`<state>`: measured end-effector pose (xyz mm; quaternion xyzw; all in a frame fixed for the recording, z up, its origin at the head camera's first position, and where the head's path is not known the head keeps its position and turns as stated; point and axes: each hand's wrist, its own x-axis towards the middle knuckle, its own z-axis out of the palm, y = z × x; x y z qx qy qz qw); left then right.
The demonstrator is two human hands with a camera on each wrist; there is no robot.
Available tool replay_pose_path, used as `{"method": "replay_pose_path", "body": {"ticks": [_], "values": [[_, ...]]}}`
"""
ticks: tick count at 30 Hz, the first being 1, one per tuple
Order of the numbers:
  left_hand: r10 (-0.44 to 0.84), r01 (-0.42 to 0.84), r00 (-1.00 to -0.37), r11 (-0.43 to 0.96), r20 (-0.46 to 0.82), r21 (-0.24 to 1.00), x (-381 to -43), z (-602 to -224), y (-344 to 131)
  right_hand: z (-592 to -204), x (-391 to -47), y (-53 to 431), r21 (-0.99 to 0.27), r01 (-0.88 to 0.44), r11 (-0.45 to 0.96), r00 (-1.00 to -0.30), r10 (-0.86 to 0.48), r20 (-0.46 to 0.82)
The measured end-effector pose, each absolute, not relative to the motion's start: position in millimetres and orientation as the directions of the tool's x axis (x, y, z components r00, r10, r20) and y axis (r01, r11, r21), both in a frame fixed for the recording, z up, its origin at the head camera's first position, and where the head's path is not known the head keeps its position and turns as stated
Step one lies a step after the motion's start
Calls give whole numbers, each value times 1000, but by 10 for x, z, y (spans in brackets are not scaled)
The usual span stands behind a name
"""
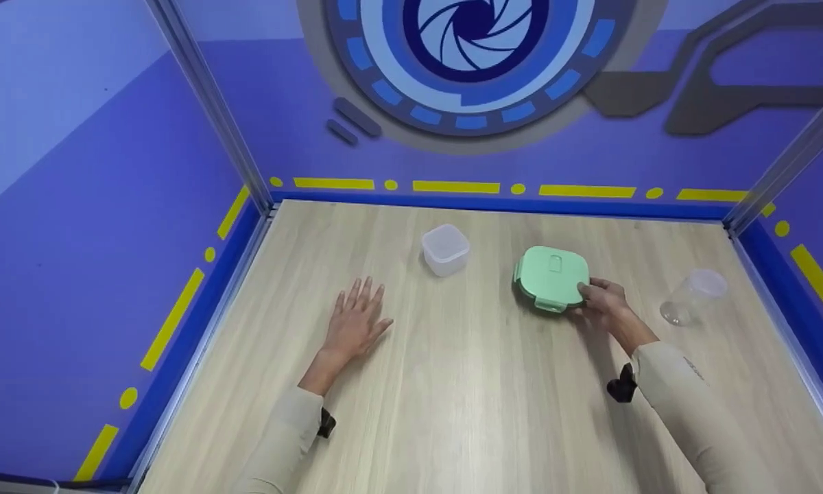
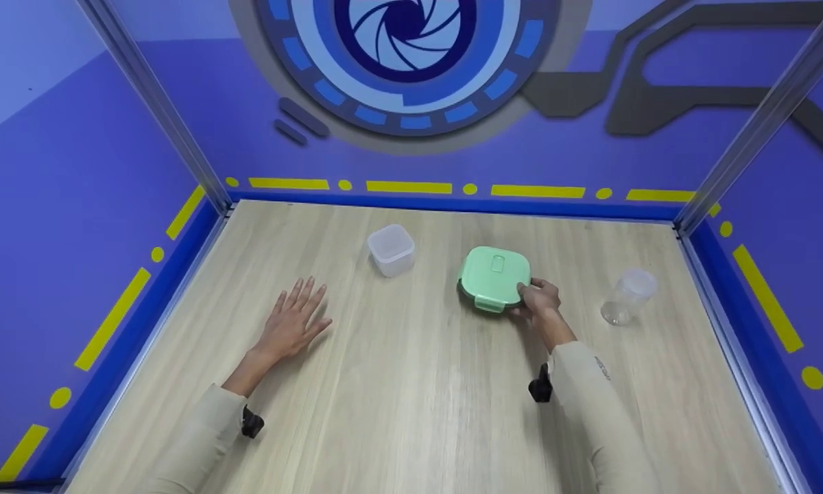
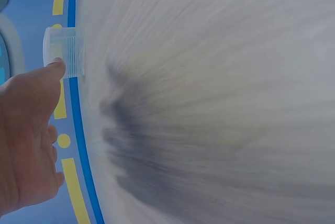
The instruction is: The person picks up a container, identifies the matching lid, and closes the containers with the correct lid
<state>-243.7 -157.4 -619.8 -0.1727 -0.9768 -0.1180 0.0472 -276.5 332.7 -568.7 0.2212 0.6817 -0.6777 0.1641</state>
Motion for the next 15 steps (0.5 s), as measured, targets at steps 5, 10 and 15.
{"method": "replay_pose_path", "body": {"ticks": [5,10,15], "values": [[335,356,-933,912,129,205,-2414,-6221,-1573,-5735,-2804,3321,-845,535,-4,-835,153,-529],[352,368,-929,908,112,199,-2418,-6257,-1558,-5789,-2766,3366,-863,500,-79,-861,63,-504],[349,366,-930,908,113,203,-2437,-6263,-1575,-5817,-2694,3430,-876,457,-153,-890,-78,-450]]}}
